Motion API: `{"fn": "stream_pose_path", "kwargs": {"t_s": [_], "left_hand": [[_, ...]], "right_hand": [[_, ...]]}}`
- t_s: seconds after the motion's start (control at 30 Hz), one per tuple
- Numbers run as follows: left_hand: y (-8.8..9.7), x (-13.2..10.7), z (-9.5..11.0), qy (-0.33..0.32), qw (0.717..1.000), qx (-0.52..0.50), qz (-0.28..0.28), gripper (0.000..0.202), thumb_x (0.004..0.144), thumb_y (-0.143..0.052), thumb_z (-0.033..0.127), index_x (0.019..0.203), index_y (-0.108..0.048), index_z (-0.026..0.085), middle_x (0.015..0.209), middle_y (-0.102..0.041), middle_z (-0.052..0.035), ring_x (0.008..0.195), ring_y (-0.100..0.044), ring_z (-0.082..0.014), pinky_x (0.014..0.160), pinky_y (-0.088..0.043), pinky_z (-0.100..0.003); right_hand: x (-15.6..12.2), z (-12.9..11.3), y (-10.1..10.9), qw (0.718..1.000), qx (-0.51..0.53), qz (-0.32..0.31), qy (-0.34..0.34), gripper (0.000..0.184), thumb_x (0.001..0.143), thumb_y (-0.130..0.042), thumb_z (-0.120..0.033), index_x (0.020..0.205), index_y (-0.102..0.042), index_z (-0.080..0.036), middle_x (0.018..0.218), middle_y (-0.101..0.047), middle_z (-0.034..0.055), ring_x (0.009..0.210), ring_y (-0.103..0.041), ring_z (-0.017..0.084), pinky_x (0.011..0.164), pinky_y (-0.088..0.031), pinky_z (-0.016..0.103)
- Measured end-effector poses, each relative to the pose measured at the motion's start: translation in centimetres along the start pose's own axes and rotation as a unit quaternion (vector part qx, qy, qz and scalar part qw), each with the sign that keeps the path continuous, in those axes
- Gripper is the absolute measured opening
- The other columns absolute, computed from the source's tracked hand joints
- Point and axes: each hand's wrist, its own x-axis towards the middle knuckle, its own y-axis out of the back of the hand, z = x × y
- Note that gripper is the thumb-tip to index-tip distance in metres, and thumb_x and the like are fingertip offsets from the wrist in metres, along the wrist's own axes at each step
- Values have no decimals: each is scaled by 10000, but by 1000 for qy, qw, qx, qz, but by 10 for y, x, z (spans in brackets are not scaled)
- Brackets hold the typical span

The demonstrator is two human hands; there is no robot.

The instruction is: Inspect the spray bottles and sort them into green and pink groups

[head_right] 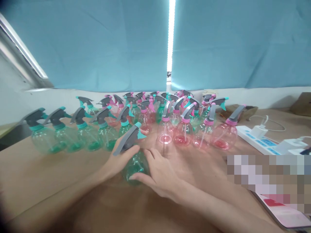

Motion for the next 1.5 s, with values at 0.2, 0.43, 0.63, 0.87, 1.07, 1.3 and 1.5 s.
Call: {"fn": "stream_pose_path", "kwargs": {"t_s": [0.2, 0.43, 0.63, 0.87, 1.07, 1.3, 1.5], "left_hand": [[1, 2, 5, 5, 1000, -21, -23, 315, 739, -510, 132, 1037, -592, 192, 966, -659, -22, 851, -650, -169, 787, -546, -286], [10, 8, -4, 18, 1000, 17, -14, 270, 744, -514, 173, 993, -597, 236, 940, -670, -6, 879, -665, -195, 825, -533, -329], [15, 6, -6, 47, 997, 60, -16, 220, 736, -510, 238, 929, -614, 262, 688, -614, 31, 646, -602, -175, 583, -466, -285], [12, 5, -1, 26, 998, 50, -34, 171, 750, -514, 217, 899, -586, 260, 635, -559, 45, 539, -527, -153, 578, -465, -304], [14, 8, -5, 13, 997, 69, -27, 59, 732, -512, 215, 768, -543, 249, 644, -571, 25, 588, -552, -170, 556, -458, -304], [15, 9, -2, 17, 995, 97, -30, 43, 705, -479, 213, 723, -499, 246, 606, -503, 37, 544, -468, -148, 499, -373, -281], [16, 11, -1, 3, 995, 87, -54, 115, 710, -453, 201, 793, -519, 244, 582, -501, 39, 518, -453, -146, 484, -364, -281]], "right_hand": [[-2, 37, -8, 987, 156, -33, -14, 549, 963, -343, -596, 1338, -426, -203, 1326, -534, 141, 1226, -512, 277, 1018, -428, 477], [4, 40, -14, 993, 42, -105, 27, 705, 910, -399, -660, 1388, -413, -143, 1442, -455, 178, 1348, -388, 310, 1111, -306, 517], [2, 34, -16, 986, -34, -159, 17, 1003, 759, -518, -773, 1469, -328, -90, 1513, -351, 222, 1415, -277, 359, 1154, -189, 571], [1, 31, -12, 984, -32, -172, 21, 845, 861, -533, -632, 1496, -299, -128, 1542, -312, 174, 1435, -240, 334, 1161, -180, 566], [0, 33, -14, 986, -27, -159, 28, 812, 857, -561, -605, 1489, -323, -154, 1536, -340, 147, 1437, -241, 320, 1168, -190, 550], [0, 35, -15, 988, -24, -152, 27, 810, 851, -571, -601, 1481, -339, -147, 1533, -347, 147, 1432, -255, 321, 1168, -190, 546], [-2, 36, -16, 987, -25, -155, 17, 824, 851, -566, -607, 1483, -332, -134, 1534, -342, 152, 1431, -261, 316, 1171, -182, 542]]}}
